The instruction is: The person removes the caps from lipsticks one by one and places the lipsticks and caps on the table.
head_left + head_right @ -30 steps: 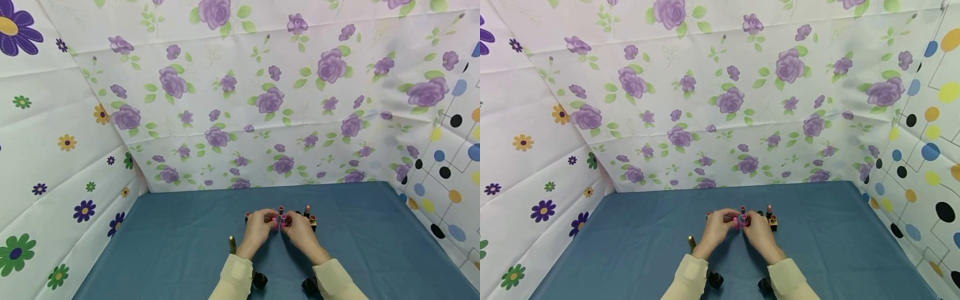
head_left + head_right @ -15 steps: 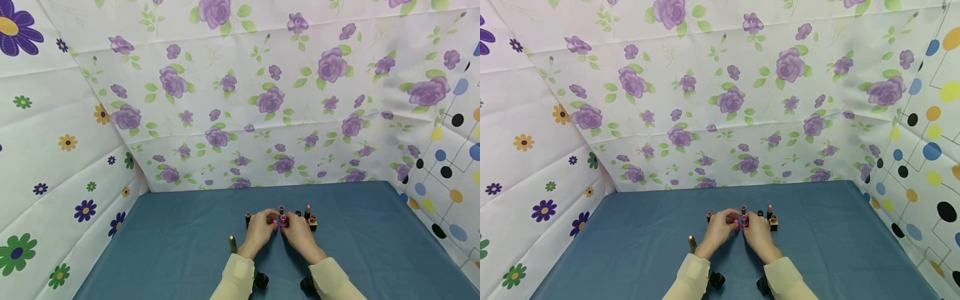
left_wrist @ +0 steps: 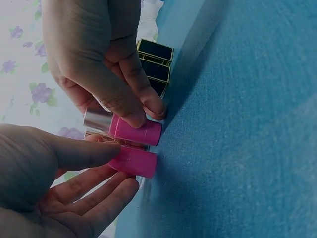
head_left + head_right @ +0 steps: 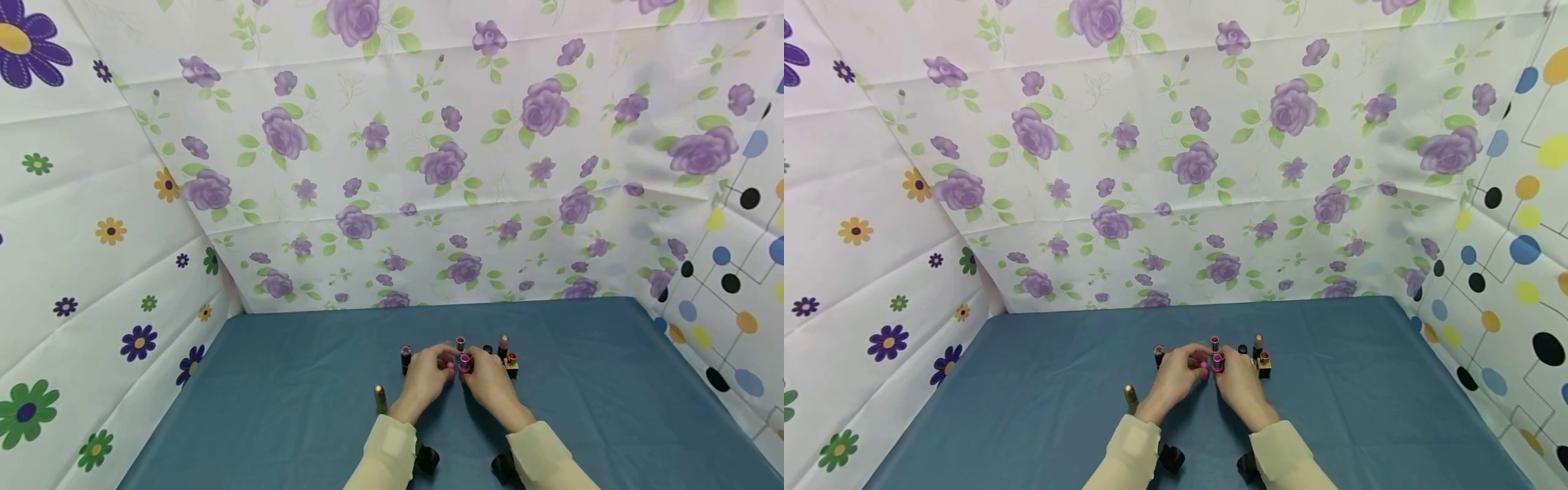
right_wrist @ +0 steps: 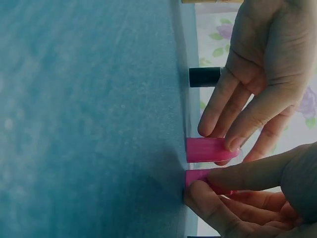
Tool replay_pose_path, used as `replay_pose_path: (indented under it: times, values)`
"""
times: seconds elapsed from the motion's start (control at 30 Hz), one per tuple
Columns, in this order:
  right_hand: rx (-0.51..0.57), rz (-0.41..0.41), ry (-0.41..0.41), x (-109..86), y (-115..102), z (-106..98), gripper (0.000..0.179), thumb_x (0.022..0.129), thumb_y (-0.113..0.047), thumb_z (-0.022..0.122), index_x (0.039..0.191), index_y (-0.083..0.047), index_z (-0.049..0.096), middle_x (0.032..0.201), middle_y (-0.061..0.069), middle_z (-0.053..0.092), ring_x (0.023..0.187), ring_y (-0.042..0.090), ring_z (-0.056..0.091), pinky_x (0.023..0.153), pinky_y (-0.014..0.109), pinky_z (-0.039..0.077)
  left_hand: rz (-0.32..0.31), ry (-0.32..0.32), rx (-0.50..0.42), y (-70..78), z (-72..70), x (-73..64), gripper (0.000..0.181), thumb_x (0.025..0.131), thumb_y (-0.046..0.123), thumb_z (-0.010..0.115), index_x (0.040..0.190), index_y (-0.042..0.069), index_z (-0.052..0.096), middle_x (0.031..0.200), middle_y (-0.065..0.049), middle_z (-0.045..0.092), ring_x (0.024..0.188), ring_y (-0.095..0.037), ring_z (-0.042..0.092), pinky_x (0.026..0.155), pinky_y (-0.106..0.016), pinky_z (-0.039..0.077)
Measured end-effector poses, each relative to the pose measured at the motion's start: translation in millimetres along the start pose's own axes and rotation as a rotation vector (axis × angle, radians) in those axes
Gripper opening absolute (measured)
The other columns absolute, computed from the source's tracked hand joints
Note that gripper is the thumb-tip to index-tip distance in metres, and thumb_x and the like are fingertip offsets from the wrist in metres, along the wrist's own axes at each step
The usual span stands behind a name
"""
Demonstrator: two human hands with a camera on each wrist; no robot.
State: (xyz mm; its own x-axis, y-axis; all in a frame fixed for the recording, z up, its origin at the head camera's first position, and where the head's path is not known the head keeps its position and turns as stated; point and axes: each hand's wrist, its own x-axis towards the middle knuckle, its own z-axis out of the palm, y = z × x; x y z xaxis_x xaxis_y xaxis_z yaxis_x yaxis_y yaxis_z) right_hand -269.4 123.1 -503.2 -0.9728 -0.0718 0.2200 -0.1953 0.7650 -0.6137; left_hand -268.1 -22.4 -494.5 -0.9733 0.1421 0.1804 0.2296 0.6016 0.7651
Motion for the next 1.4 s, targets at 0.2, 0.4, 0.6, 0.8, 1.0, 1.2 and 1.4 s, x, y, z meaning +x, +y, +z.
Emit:
replay_pose_path:
  times: [0.2,0.4,0.6,0.8,1.0,1.2,1.4]
  values:
    - [0.034,0.010,-0.036,-2.5,-5,-11,0.025,0.086,0.010,0.077,0.108,0.001,0.070,0.087,0.012,0.071,0.070,0.022,0.068,0.059,0.038,0.057,0.007,-0.002,-0.002,2.5,-4.5,-0.3,0.027,0.094,-0.004,0.074,0.114,0.013,0.078,0.102,-0.009,0.075,0.084,-0.016,0.069,0.067,-0.030,0.055]
    - [0.069,-0.010,-0.003,-4.4,-19,-30,0.028,0.089,0.008,0.076,0.116,0.000,0.070,0.097,0.015,0.072,0.066,0.016,0.065,0.057,0.038,0.055,0.038,0.011,-0.035,10.6,-17.0,-3.3,0.024,0.099,0.002,0.071,0.119,0.012,0.077,0.114,-0.009,0.074,0.103,-0.026,0.071,0.082,-0.040,0.060]
    - [0.204,-0.068,0.132,-5.9,-28,-45,0.016,0.098,0.003,0.066,0.111,-0.003,0.073,0.098,0.011,0.073,0.067,0.016,0.064,0.079,0.050,0.059,0.091,0.007,-0.103,20.7,-41.4,-5.4,0.021,0.103,0.010,0.067,0.121,0.013,0.077,0.117,-0.005,0.074,0.109,-0.025,0.070,0.092,-0.042,0.058]
    - [0.498,-0.086,0.140,-6.0,-27,-50,0.018,0.104,0.001,0.057,0.108,-0.002,0.073,0.098,0.016,0.073,0.072,0.021,0.067,0.061,0.028,0.056,0.113,0.011,-0.196,26.5,-69.5,-8.5,0.020,0.106,0.016,0.063,0.122,0.016,0.076,0.119,-0.004,0.074,0.110,-0.024,0.069,0.094,-0.047,0.056]
    - [0.683,-0.089,0.147,-5.8,-23,-47,0.018,0.104,0.006,0.054,0.105,0.005,0.072,0.100,0.027,0.070,0.076,0.033,0.069,0.062,0.030,0.059,0.115,0.008,-0.192,21.3,-79.5,-9.0,0.021,0.107,0.020,0.062,0.123,0.020,0.076,0.121,0.002,0.074,0.111,-0.021,0.069,0.095,-0.046,0.056]
    - [0.801,-0.028,0.040,-6.4,-23,-44,0.017,0.103,0.006,0.054,0.107,0.008,0.070,0.102,0.029,0.068,0.078,0.035,0.070,0.066,0.041,0.062,0.173,-0.076,-0.193,12.9,-82.5,-9.0,0.025,0.107,0.030,0.062,0.126,0.020,0.076,0.122,0.002,0.074,0.110,-0.017,0.071,0.096,-0.044,0.057]
    - [0.784,0.030,-0.050,-7.7,-25,-39,0.017,0.103,0.006,0.053,0.109,0.006,0.069,0.100,0.024,0.067,0.076,0.031,0.069,0.070,0.044,0.061,0.178,-0.081,-0.202,9.7,-85.4,-7.5,0.029,0.108,0.032,0.060,0.127,0.017,0.076,0.123,0.002,0.074,0.110,-0.019,0.071,0.095,-0.045,0.058]
